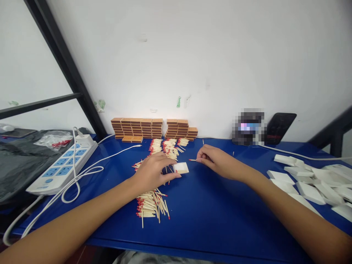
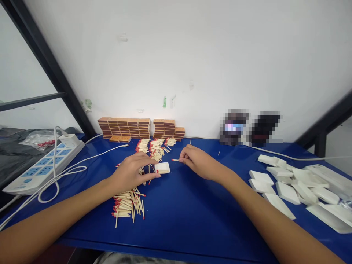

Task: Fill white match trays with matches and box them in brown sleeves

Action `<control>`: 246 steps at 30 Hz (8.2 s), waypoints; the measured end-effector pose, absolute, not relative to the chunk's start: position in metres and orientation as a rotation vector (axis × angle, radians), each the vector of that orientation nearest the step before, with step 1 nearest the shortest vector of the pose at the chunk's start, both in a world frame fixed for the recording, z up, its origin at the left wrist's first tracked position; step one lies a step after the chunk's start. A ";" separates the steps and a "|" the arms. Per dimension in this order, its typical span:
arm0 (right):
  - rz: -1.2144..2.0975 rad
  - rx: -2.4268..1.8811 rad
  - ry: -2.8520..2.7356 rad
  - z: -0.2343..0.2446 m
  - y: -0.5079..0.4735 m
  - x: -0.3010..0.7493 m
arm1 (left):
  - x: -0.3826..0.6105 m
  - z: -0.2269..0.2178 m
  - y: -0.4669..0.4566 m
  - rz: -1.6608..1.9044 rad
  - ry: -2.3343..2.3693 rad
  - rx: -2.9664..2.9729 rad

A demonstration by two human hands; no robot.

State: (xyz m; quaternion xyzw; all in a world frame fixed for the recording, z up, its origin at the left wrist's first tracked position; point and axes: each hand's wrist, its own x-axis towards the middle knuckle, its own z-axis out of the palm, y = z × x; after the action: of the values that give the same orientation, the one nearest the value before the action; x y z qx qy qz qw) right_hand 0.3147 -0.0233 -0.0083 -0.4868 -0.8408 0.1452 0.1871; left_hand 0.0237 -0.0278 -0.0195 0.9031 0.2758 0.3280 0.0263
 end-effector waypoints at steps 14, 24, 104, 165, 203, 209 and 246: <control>0.150 -1.317 -2.242 -0.004 -0.019 0.314 | 0.024 -0.022 -0.029 1.030 0.834 2.765; 0.105 -1.734 -1.964 -0.035 0.045 0.368 | 0.024 -0.022 -0.028 0.981 0.858 2.776; 0.467 -1.202 -2.497 0.010 -0.018 0.265 | 0.021 -0.020 -0.027 1.077 1.138 2.661; 0.175 -1.570 -2.410 -0.026 0.018 0.285 | 0.022 -0.018 -0.030 0.970 1.114 2.666; 0.260 -1.527 -2.102 -0.037 0.033 0.293 | 0.022 -0.019 -0.030 0.985 1.143 2.595; 0.214 -1.442 -2.092 -0.043 0.030 0.263 | 0.023 -0.023 -0.030 0.932 1.028 2.656; 0.203 -1.449 -2.320 -0.018 0.019 0.287 | 0.021 -0.021 -0.029 0.955 1.104 2.661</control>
State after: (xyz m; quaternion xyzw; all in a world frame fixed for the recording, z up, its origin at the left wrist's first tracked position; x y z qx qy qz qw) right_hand 0.2871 0.0194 -0.0184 -0.5177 -0.8292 0.0725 0.1980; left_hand 0.0210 -0.0293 -0.0210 0.8755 0.3633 0.3143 0.0531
